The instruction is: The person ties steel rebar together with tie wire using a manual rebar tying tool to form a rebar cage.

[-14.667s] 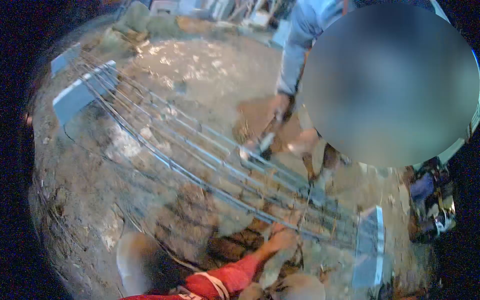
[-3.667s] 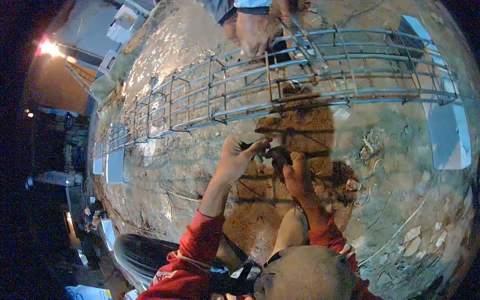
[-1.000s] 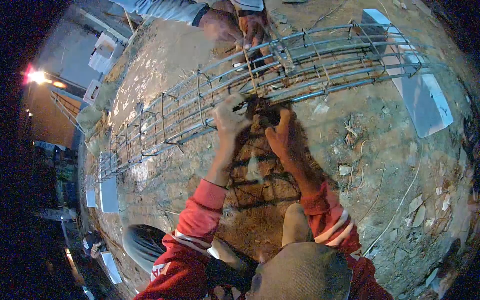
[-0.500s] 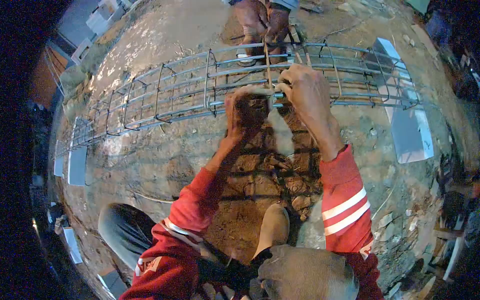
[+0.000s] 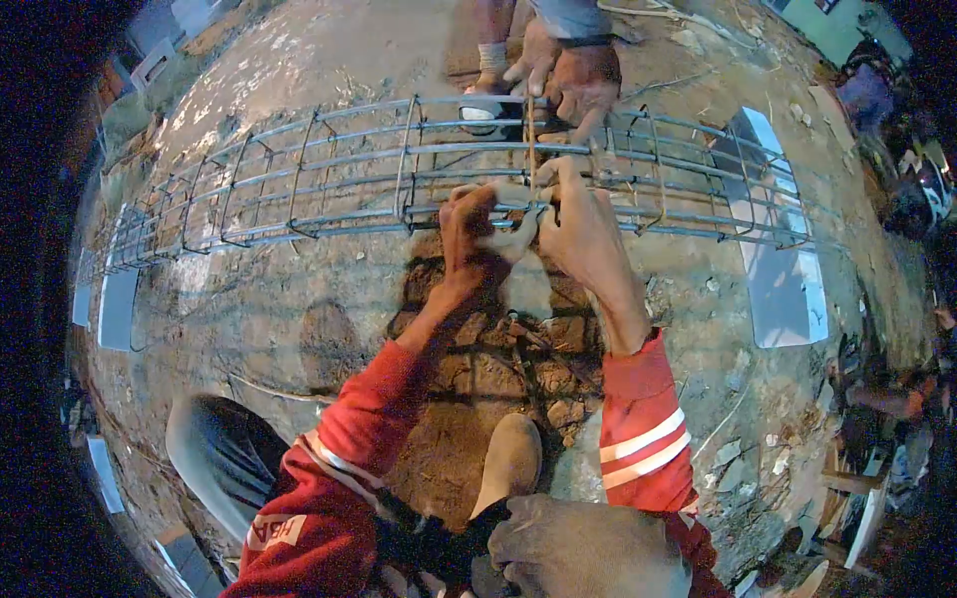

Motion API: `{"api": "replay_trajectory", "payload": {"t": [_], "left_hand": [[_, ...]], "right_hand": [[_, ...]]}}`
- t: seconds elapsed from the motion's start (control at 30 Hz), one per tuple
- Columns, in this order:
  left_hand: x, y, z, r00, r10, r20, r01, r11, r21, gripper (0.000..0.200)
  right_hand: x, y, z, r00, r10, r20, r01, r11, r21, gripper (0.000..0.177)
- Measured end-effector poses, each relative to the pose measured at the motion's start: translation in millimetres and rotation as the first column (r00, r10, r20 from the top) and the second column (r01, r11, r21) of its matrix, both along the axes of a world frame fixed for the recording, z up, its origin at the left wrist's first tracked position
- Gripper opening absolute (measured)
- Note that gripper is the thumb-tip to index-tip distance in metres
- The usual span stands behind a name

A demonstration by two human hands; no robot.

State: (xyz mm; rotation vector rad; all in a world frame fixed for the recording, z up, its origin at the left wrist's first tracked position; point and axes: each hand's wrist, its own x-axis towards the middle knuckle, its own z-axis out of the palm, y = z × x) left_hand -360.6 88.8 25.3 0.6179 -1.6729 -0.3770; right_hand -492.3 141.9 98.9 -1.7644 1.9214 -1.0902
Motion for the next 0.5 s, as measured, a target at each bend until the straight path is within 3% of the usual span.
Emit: {"api": "replay_trajectory", "payload": {"t": [0.03, 0.07, 0.1, 0.13, 0.2, 0.27, 0.3, 0.4, 0.43, 0.47, 0.5], "left_hand": [[0, 0, 4, 0.995, -0.020, 0.102, 0.012, 0.997, 0.078, 0.042], [-5, -3, -1, 0.995, -0.020, 0.098, 0.013, 0.997, 0.075, 0.042], [-13, -7, -14, 1.000, 0.008, -0.024, -0.006, 0.996, 0.093, 0.036], [-9, -2, -1, 0.999, 0.041, -0.031, -0.038, 0.996, 0.080, 0.029], [-2, 3, 11, 0.996, 0.082, -0.040, -0.079, 0.994, 0.075, 0.023], [1, 0, 10, 0.995, 0.002, -0.103, -0.002, 1.000, -0.006, 0.026], [-2, -7, 5, 0.994, -0.077, 0.079, 0.062, 0.983, 0.175, 0.026], [-4, -9, -9, 0.995, -0.065, 0.073, 0.051, 0.983, 0.179, 0.028], [-10, 0, -10, 0.965, 0.054, -0.258, -0.055, 0.998, 0.004, 0.031], [-11, 1, -9, 0.963, 0.059, -0.263, -0.060, 0.998, 0.004, 0.031], [-10, 1, -5, 0.982, 0.093, -0.164, -0.094, 0.996, 0.001, 0.032]], "right_hand": [[1, 1, -1, 1.000, -0.004, -0.006, 0.004, 1.000, -0.003, 0.020], [5, 2, -8, 0.995, -0.077, -0.059, 0.070, 0.991, -0.113, 0.021], [7, 4, -16, 0.983, -0.152, -0.101, 0.126, 0.966, -0.225, 0.022], [10, 11, -27, 0.983, -0.149, -0.103, 0.123, 0.966, -0.227, 0.022], [13, 32, -53, 0.921, -0.309, -0.239, 0.185, 0.883, -0.431, 0.033], [15, 36, -74, 0.944, -0.296, -0.150, 0.231, 0.910, -0.344, 0.031], [19, 32, -75, 0.923, -0.313, -0.222, 0.203, 0.889, -0.411, 0.028], [12, 21, -82, 0.886, -0.299, -0.354, 0.079, 0.850, -0.521, 0.019], [7, 18, -81, 0.903, -0.186, -0.386, 0.009, 0.909, -0.416, 0.019], [3, 14, -81, 0.911, -0.069, -0.407, -0.066, 0.949, -0.309, 0.020], [2, 10, -84, 0.909, -0.063, -0.412, -0.074, 0.948, -0.309, 0.020]]}}
